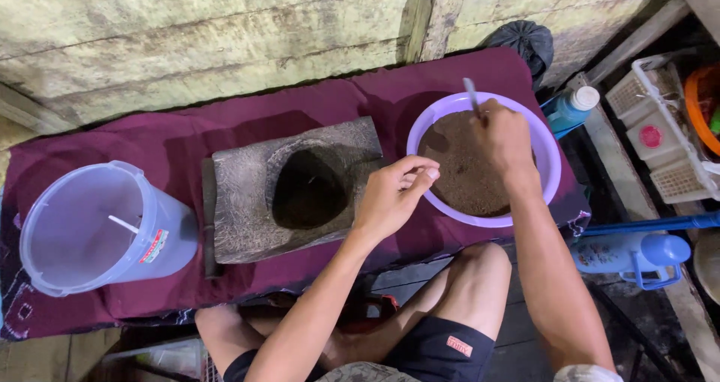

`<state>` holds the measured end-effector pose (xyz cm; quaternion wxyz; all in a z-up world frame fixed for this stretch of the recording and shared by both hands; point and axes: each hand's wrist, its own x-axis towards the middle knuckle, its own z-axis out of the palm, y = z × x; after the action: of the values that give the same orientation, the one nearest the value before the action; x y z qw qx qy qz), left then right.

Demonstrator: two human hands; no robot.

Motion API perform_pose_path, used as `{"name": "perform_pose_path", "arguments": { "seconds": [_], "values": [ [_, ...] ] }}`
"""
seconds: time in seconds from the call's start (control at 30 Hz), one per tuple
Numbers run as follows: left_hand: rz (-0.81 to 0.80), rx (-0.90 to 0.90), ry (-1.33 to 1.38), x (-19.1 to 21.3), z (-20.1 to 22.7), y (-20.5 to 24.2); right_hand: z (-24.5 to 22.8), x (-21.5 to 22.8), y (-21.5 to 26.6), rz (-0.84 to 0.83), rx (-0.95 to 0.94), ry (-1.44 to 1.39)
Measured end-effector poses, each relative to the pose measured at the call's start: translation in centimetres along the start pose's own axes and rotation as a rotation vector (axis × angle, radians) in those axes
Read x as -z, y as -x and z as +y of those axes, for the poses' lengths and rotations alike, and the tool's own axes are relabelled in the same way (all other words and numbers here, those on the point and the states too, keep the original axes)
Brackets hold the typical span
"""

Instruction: Grinding coffee powder in a stone mortar using a pestle and transferring it between containers with a spoon

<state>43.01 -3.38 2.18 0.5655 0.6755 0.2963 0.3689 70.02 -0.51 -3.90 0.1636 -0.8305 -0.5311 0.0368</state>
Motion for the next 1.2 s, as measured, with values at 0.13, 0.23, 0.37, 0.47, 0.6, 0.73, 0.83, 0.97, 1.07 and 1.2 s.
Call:
{"name": "perform_pose_path", "arguments": {
  "seconds": [0.13, 0.23, 0.37, 0.47, 0.6, 0.73, 0.83, 0.97, 1.07, 1.2],
  "values": [
    [0.044, 0.003, -0.129, -2.6, -1.4, -0.3, 3.3, 1.3, 3.4, 0.176, -0.110, -0.260],
    [0.085, -0.008, -0.245, -5.2, -3.5, -0.5, 4.9, -0.4, 5.2, 0.260, -0.278, -0.437],
    [0.150, -0.058, -0.441, -7.7, -7.0, -0.3, 8.8, -4.3, 5.5, 0.113, -0.465, -1.178],
    [0.135, 0.011, -0.609, -8.0, -8.3, 0.8, 9.5, -6.4, 5.8, 0.111, -0.432, -1.133],
    [0.100, 0.068, -0.617, -8.1, -10.4, 1.5, 8.2, -6.8, 6.5, 0.099, -0.427, -1.111],
    [0.055, 0.109, -0.599, -7.5, -11.1, 1.3, 7.5, -7.3, 5.5, 0.193, -0.402, -1.033],
    [0.034, 0.116, -0.581, -7.4, -11.5, 1.3, 7.2, -7.4, 4.6, 0.248, -0.397, -0.951],
    [0.040, 0.078, -0.571, -7.3, -11.9, 1.6, 9.6, -9.0, 3.3, 0.339, -0.367, -1.004],
    [0.015, 0.104, -0.549, -7.1, -11.0, 1.8, 9.5, -8.3, 3.6, 0.400, -0.413, -1.101],
    [0.007, 0.086, -0.470, -7.0, -7.6, 2.7, 9.5, -8.9, 4.3, 0.287, -0.370, -1.111]
  ]
}}
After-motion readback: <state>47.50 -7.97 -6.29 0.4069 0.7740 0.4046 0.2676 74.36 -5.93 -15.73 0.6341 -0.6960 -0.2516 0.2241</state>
